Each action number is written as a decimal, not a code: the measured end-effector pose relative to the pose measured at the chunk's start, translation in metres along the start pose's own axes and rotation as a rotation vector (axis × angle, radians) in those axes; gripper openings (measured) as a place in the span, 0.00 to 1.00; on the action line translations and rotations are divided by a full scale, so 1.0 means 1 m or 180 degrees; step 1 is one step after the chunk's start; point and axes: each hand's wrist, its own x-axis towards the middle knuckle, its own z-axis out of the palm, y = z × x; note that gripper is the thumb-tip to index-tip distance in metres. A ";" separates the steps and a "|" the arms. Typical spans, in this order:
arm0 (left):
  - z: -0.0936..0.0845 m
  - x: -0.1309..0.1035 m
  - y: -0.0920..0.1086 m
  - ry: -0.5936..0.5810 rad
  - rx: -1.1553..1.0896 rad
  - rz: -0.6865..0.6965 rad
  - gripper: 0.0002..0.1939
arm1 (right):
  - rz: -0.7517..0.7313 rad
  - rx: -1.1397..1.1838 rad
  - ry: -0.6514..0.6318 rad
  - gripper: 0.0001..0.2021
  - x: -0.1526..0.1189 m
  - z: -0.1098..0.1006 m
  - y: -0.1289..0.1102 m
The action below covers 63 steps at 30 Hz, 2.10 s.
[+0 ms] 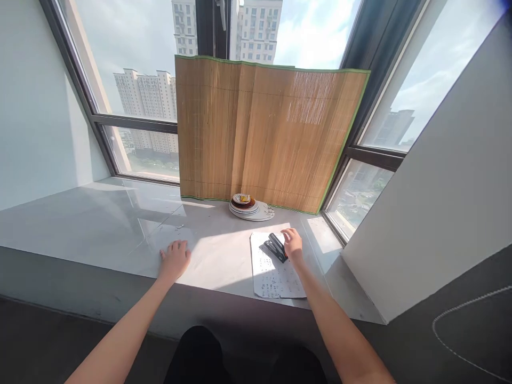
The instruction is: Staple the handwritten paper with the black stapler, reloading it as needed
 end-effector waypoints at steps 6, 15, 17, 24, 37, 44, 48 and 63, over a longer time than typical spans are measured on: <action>0.001 -0.001 0.002 0.0061 -0.0032 -0.0015 0.28 | 0.0907 0.0154 -0.0215 0.16 -0.033 0.006 0.016; 0.000 -0.002 0.002 -0.0011 -0.0224 -0.0005 0.28 | 0.0335 -0.0281 -0.0110 0.17 -0.015 -0.001 0.023; -0.001 -0.004 0.004 0.0026 -0.0204 -0.0013 0.27 | 0.0163 -0.0598 -0.0249 0.14 0.002 0.006 0.020; 0.001 -0.004 0.005 0.0031 -0.0123 -0.0017 0.26 | -0.0020 -0.1342 -0.0915 0.11 0.003 0.066 -0.005; 0.018 0.002 -0.008 0.0316 -0.0002 0.0045 0.25 | -0.0674 -0.1647 -0.1826 0.20 -0.014 0.222 -0.096; 0.020 0.002 -0.010 0.0374 0.0131 0.0108 0.24 | -0.0480 -0.1808 -0.1957 0.28 -0.014 0.194 -0.074; 0.020 0.003 -0.009 0.0363 0.0112 0.0049 0.24 | -0.0257 -0.1925 -0.1779 0.26 -0.012 0.153 -0.052; 0.003 -0.001 0.002 0.0294 0.0066 -0.0038 0.24 | -0.0124 -0.0568 0.0745 0.19 -0.113 -0.001 -0.033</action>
